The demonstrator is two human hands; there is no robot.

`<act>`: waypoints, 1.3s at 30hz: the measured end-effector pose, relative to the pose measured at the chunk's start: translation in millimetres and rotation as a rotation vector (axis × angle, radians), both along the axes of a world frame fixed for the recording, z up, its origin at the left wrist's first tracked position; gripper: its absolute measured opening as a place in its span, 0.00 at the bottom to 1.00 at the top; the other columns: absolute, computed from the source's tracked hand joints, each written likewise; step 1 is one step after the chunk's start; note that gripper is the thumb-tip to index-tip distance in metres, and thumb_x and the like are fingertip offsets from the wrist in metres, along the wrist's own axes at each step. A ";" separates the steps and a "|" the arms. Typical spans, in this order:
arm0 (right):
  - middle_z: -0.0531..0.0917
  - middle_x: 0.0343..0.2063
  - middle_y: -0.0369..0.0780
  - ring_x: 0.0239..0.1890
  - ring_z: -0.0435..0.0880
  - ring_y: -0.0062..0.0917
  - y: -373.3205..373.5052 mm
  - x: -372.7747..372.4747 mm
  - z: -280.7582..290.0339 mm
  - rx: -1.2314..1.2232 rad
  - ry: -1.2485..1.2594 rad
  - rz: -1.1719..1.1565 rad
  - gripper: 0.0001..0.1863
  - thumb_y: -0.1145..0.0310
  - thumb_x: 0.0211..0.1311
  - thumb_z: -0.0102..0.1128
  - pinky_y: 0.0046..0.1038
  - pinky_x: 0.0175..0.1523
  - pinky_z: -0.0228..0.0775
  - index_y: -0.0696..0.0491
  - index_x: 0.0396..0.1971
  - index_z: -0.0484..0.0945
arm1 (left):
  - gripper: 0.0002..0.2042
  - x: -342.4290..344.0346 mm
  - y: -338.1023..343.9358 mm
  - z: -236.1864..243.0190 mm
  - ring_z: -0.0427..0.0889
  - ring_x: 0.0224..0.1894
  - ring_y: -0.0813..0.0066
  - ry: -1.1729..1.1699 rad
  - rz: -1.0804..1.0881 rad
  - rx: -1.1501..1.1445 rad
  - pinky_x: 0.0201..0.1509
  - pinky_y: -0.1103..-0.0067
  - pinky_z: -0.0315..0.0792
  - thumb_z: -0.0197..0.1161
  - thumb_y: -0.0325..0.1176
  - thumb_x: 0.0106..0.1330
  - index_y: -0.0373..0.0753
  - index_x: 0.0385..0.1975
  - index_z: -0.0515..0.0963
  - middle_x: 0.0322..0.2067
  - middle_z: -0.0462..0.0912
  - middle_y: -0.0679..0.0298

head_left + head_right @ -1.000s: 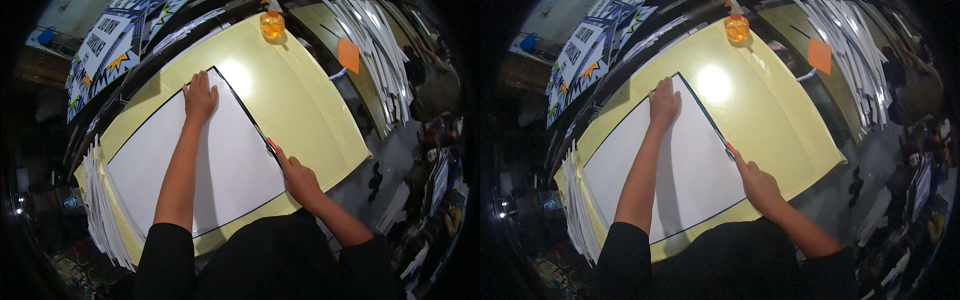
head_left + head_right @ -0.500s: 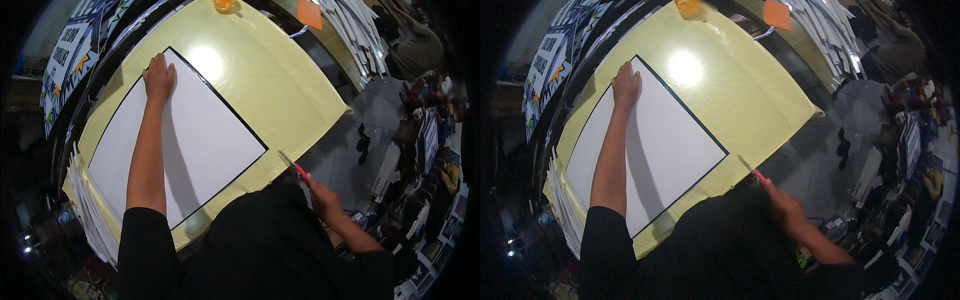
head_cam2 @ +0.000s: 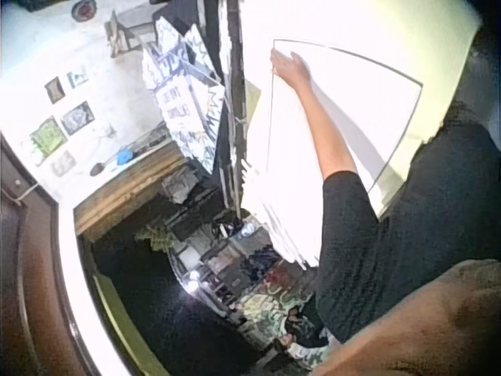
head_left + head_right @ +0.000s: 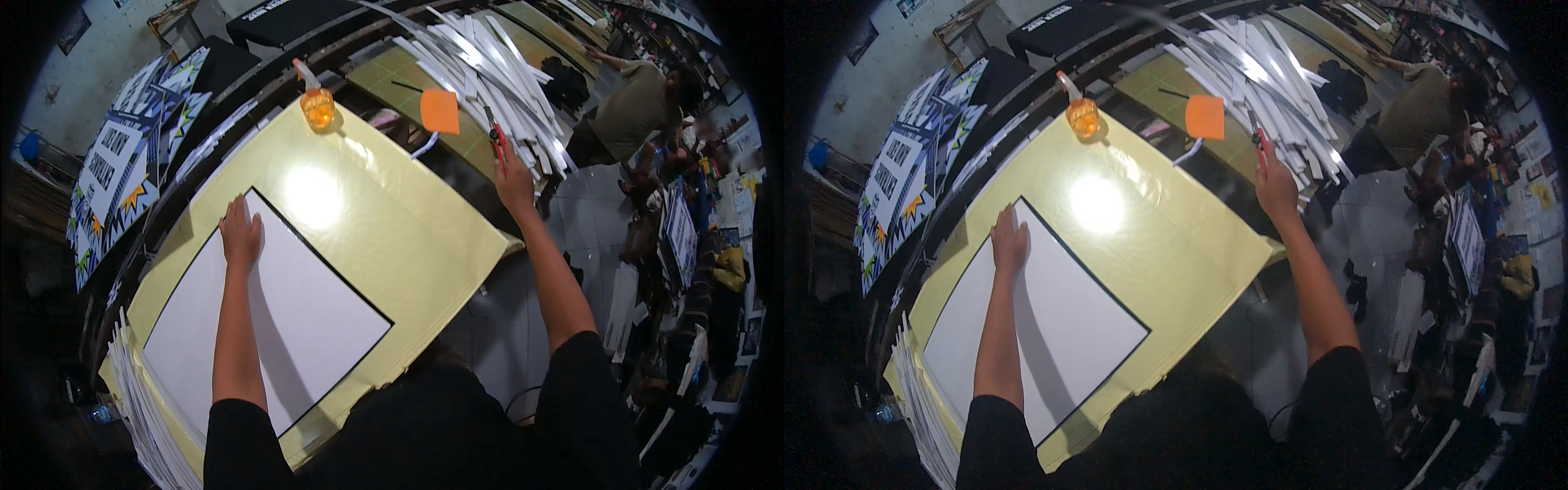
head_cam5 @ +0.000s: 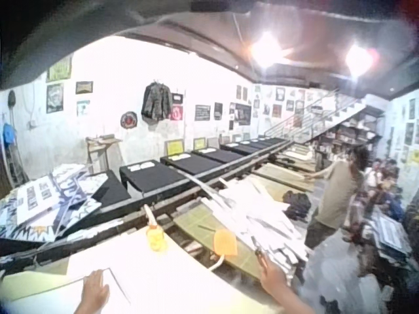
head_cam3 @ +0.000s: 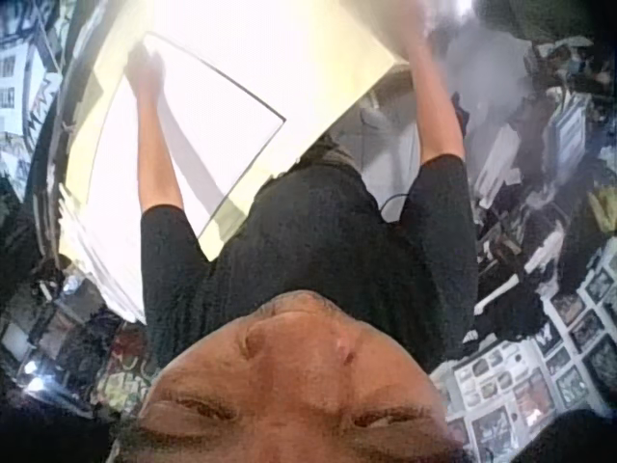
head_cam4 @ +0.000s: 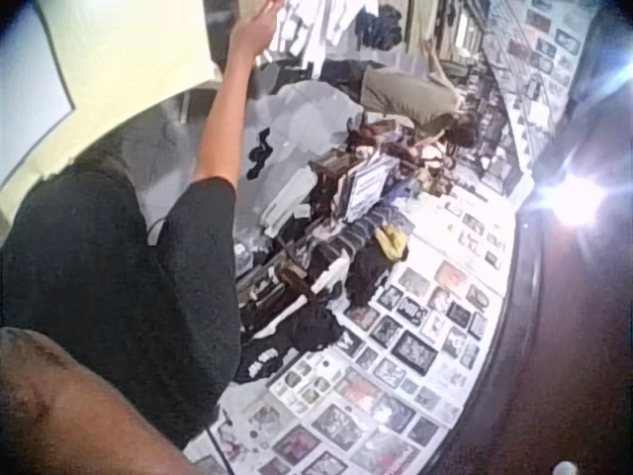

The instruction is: The person uses a red utility knife to trim the edges of a white rectangular board placed on a yellow work surface. They repeatedly cut along the sides, remove the resulting strips, and rotate the board to continue trimming until the edges are clean.

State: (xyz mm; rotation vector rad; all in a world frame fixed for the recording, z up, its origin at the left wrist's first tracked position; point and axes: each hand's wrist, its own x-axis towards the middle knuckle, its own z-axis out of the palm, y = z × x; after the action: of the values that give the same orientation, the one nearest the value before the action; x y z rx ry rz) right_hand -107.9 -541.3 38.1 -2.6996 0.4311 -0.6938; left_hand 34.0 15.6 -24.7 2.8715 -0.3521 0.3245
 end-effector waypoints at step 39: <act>0.81 0.36 0.39 0.43 0.79 0.32 199.8 -112.4 -19.0 -0.132 0.167 1.401 0.12 0.72 0.51 0.58 0.33 0.47 0.73 0.54 0.37 0.80 | 0.43 -312.3 -88.5 45.9 0.47 0.75 0.44 0.330 -0.155 -0.065 0.73 0.45 0.38 0.66 0.58 0.56 0.44 0.70 0.60 0.72 0.52 0.44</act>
State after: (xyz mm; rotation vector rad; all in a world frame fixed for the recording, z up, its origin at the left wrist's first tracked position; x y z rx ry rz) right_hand -220.2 -341.5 19.0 -2.3443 -1.3793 -0.0509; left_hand -278.4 -73.0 21.2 2.7468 -0.4857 -0.1608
